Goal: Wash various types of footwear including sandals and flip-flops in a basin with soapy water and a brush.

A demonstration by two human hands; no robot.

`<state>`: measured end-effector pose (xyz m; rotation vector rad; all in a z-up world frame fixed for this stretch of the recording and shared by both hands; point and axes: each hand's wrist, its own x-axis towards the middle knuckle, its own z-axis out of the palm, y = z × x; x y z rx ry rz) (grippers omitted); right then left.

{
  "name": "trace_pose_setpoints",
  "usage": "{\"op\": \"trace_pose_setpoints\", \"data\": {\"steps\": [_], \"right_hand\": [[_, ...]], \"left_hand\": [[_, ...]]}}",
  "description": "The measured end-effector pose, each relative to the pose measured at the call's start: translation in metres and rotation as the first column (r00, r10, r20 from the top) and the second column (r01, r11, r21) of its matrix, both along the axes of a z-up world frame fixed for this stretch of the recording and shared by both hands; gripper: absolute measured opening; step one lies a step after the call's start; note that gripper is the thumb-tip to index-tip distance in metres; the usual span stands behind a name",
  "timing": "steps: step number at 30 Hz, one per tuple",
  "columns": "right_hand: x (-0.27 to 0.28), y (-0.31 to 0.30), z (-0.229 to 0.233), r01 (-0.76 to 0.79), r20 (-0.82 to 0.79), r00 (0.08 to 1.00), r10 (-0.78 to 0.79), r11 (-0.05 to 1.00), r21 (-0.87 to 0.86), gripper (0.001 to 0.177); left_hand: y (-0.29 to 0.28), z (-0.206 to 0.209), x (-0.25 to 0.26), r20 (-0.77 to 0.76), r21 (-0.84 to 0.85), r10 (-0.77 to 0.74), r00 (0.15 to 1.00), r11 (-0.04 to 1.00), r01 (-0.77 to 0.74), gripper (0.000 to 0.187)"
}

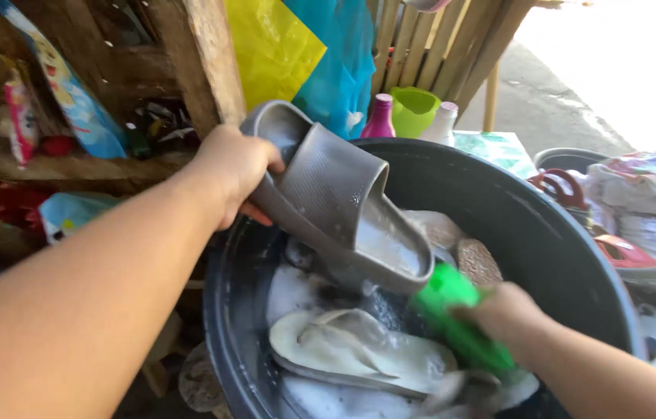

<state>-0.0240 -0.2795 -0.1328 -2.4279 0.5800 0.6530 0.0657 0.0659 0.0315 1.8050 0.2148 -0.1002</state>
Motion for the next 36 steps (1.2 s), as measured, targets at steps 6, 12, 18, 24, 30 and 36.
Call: {"op": "trace_pose_setpoints", "data": {"steps": [6,12,18,24,30,36], "right_hand": [[-0.014,0.036,0.092,0.462,-0.054,0.803,-0.593,0.563,0.686,0.052],[-0.007,0.076,0.101,0.371,-0.136,0.799,-0.586,0.303,0.878,0.037],[-0.032,0.097,0.150,0.476,0.257,0.735,-0.628,0.747,0.465,0.058],[-0.051,0.083,0.142,-0.371,0.959,0.164,0.230,0.916,-0.156,0.066],[-0.024,0.116,0.170,0.037,0.496,0.847,0.190,0.911,-0.411,0.082],[-0.044,0.134,0.179,-0.002,0.582,0.795,0.173,0.959,-0.283,0.082]], "left_hand": [[-0.036,-0.032,0.037,-0.380,-0.246,-0.281,0.881,0.949,0.196,0.035],[-0.106,-0.075,-0.046,-0.060,-0.917,-0.503,0.862,0.369,0.152,0.058],[-0.094,-0.116,-0.033,-0.084,-0.950,-0.598,0.797,0.289,0.118,0.036],[-0.076,-0.087,-0.026,-0.048,-0.933,-0.652,0.757,0.300,0.200,0.060],[-0.098,-0.084,-0.047,-0.125,-0.921,-0.708,0.695,0.343,0.184,0.068],[-0.084,-0.091,-0.008,-0.053,-0.924,-0.764,0.643,0.282,0.259,0.068]]}}
